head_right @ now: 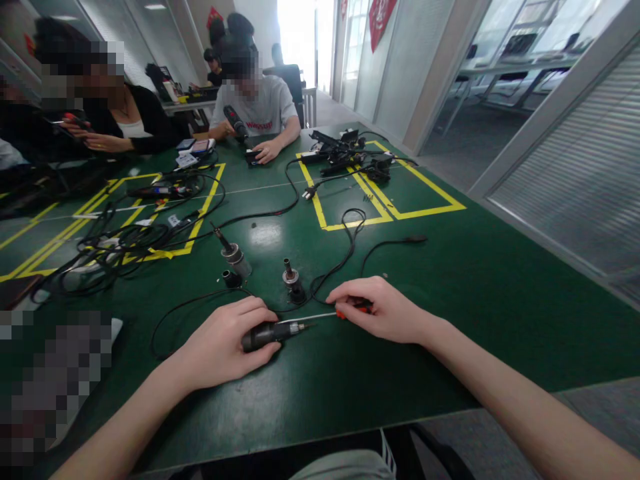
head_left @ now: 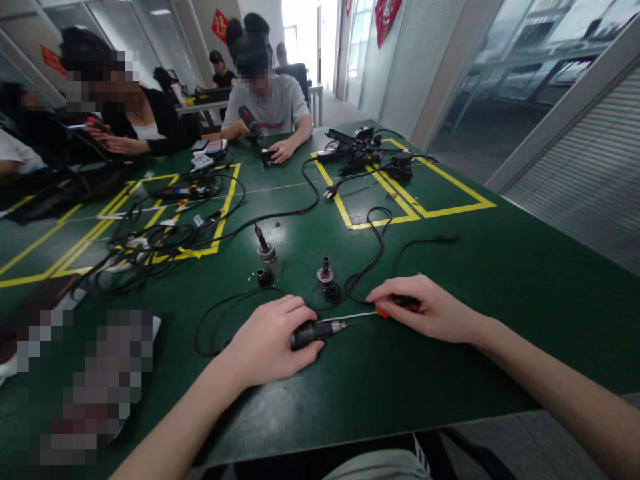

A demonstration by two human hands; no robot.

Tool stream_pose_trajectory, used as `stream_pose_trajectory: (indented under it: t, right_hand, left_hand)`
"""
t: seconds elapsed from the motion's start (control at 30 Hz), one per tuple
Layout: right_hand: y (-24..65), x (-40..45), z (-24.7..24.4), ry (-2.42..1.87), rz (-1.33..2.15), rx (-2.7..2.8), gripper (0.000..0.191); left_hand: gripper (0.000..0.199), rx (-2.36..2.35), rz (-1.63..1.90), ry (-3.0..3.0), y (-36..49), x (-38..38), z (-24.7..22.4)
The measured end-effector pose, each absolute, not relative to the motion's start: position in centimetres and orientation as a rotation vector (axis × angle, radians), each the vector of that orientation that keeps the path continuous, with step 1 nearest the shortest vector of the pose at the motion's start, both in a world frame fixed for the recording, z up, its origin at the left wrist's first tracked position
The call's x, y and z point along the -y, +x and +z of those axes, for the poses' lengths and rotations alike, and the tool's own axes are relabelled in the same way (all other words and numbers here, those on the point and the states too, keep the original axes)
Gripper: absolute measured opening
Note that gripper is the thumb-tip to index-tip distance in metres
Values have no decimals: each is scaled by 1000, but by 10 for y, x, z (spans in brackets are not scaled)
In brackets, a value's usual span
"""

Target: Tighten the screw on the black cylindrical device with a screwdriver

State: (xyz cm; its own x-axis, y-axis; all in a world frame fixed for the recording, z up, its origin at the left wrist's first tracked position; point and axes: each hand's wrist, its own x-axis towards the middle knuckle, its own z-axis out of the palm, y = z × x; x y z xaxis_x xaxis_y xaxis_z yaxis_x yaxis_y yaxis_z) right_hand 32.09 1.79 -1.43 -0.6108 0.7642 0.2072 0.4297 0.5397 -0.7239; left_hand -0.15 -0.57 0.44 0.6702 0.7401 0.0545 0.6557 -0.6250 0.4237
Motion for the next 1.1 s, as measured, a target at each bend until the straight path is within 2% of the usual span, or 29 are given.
stream_pose_trajectory:
  t: [0.3,0.8,1.1]
  right_hand:
    - [320,-19,-13,-885,855,2270,21]
    - [323,-19,-15,-983,885,2268,29]
    - [322,-19,-10,-941,895,2231,20]
  left_hand:
    - [14,-1088,332,2527,-2,6,5]
    - [15,-1099,311,2522,-1,6,4]
    - [15,-1097,311,2535,-1,5,4]
